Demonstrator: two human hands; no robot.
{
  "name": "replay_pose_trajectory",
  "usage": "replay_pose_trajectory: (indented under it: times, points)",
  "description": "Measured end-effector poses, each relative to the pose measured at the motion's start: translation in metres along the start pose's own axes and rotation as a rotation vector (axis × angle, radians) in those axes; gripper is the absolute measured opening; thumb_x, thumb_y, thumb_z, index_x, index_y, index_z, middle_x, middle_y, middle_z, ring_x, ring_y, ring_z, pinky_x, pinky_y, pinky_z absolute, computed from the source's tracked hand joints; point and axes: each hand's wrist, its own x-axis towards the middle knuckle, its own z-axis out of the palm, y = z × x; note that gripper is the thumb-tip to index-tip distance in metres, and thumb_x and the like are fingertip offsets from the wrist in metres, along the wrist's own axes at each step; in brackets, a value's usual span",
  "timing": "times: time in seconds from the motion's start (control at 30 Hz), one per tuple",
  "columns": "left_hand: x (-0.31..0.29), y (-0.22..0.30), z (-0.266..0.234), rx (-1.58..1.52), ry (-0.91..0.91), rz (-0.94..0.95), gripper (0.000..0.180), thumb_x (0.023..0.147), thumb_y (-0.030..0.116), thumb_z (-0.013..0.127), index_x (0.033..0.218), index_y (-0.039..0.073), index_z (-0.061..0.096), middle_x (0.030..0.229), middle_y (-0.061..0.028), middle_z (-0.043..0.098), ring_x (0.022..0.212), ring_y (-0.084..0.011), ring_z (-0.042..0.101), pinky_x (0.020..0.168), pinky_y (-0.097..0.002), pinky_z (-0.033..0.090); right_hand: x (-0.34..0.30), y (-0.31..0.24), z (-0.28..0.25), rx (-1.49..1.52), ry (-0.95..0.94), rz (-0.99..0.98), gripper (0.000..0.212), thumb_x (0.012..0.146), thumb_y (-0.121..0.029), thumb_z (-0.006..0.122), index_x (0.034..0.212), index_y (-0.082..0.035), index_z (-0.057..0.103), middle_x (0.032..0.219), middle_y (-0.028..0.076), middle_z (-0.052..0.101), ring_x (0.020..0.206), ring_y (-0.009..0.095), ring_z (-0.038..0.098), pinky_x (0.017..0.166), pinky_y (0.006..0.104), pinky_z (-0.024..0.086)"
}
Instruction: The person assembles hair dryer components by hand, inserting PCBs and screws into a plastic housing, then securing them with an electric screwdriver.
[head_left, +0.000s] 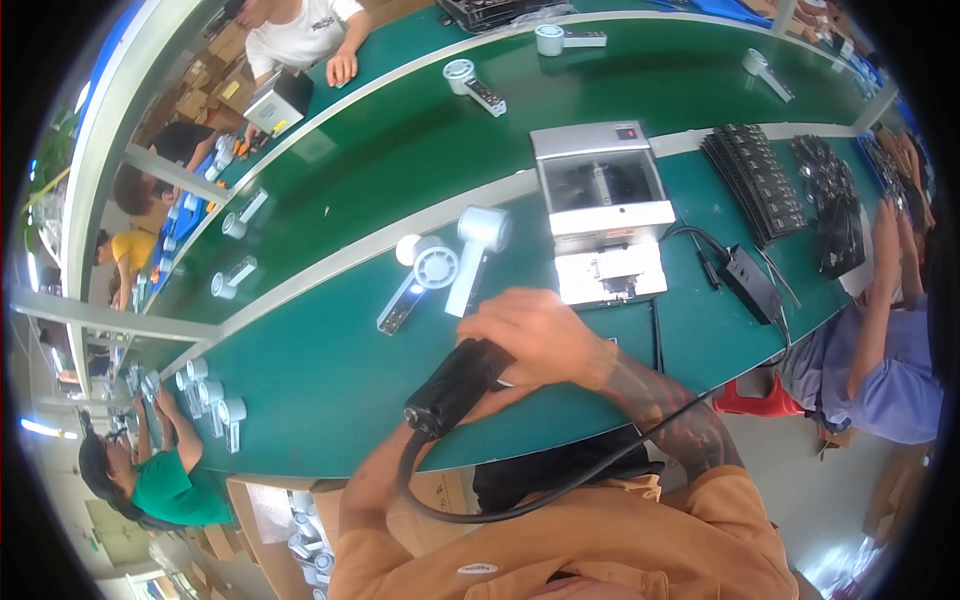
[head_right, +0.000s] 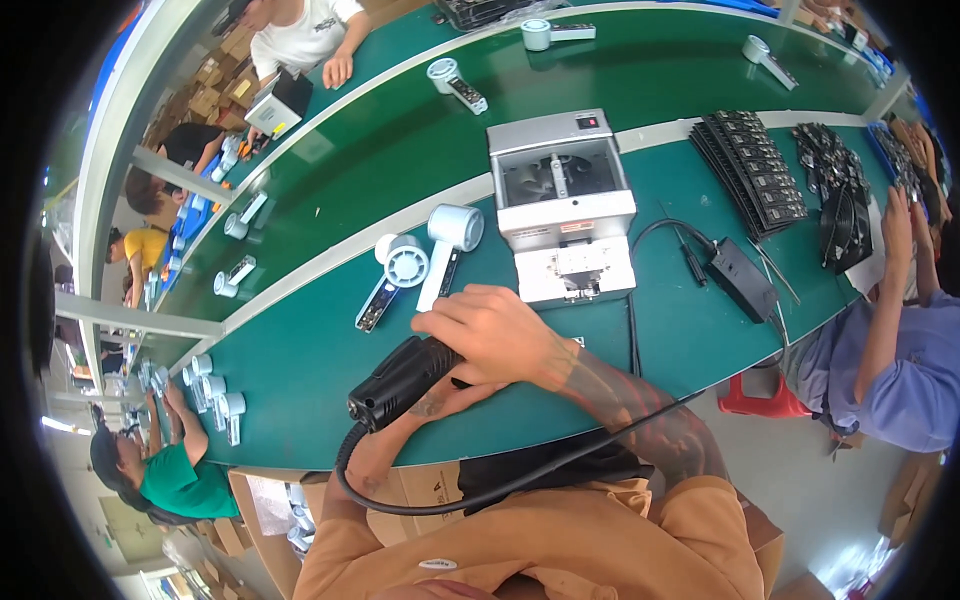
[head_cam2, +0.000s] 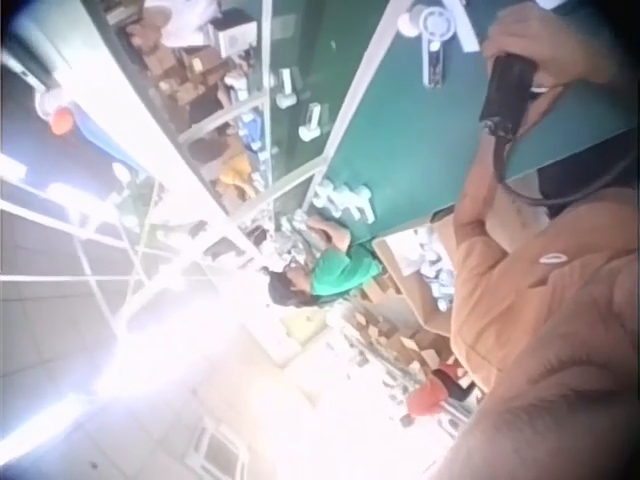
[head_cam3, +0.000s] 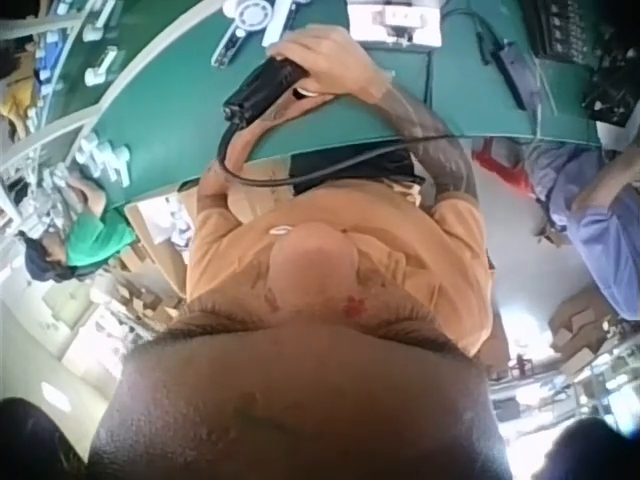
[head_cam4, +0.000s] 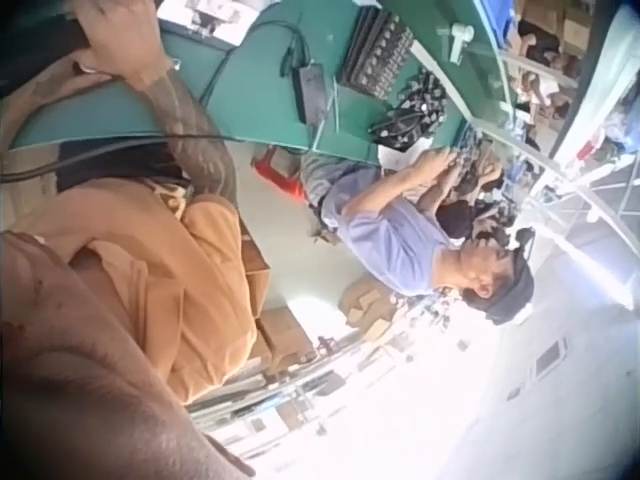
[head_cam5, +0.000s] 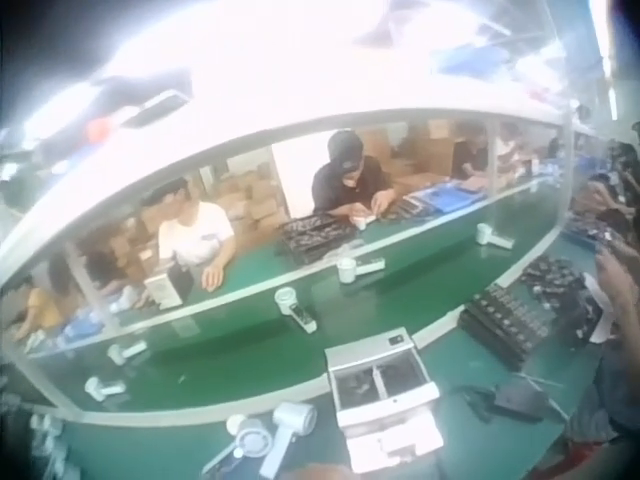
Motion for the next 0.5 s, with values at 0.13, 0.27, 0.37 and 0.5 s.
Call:
replay_pose_trajectory:
  times: [0.13,0.27,0.37,0.5]
  points:
    - [0.003,0.010,-0.007,0.255,-0.052,-0.017,0.044,0.085,0.037,0.078,0.117,0.008,0.068,0.108,-0.0103,0.070,0.097,-0.0214,0.067,0.079,-0.0362,0.054,-0.001,-0.001,-0.001,0.011,-0.018,0.038,0.039,0.064,-0.008,0.075,0.101,-0.011,0.063,0.081,0.005,0.065,0.070,0.027,0.063,0.063,0.0357,0.049]
    - [0.001,0.016,-0.008,0.200,-0.039,-0.012,0.044,0.085,0.037,0.079,0.116,0.009,0.069,0.105,-0.0098,0.071,0.097,-0.0217,0.067,0.079,-0.0363,0.053,-0.001,0.001,0.002,-0.014,-0.003,0.043,0.037,0.065,-0.009,0.075,0.100,-0.012,0.063,0.080,0.003,0.064,0.070,0.026,0.063,0.063,0.0356,0.049]
    - [0.001,0.014,-0.008,0.250,-0.047,-0.010,0.043,0.084,0.037,0.080,0.115,0.009,0.069,0.106,-0.0092,0.070,0.096,-0.0217,0.067,0.079,-0.0366,0.053,0.004,-0.004,-0.004,-0.032,-0.037,0.049,0.036,0.065,-0.009,0.075,0.099,-0.012,0.064,0.081,0.003,0.064,0.070,0.026,0.063,0.063,0.0356,0.049]
    - [0.001,0.002,-0.005,0.089,-0.005,0.071,0.051,0.082,0.025,0.082,0.121,0.006,0.057,0.111,-0.0106,0.066,0.100,-0.0215,0.066,0.082,-0.0353,0.053,-0.001,0.001,0.001,0.012,-0.021,0.033,0.036,0.066,-0.009,0.075,0.099,-0.012,0.064,0.080,0.003,0.064,0.070,0.026,0.063,0.063,0.0355,0.049]
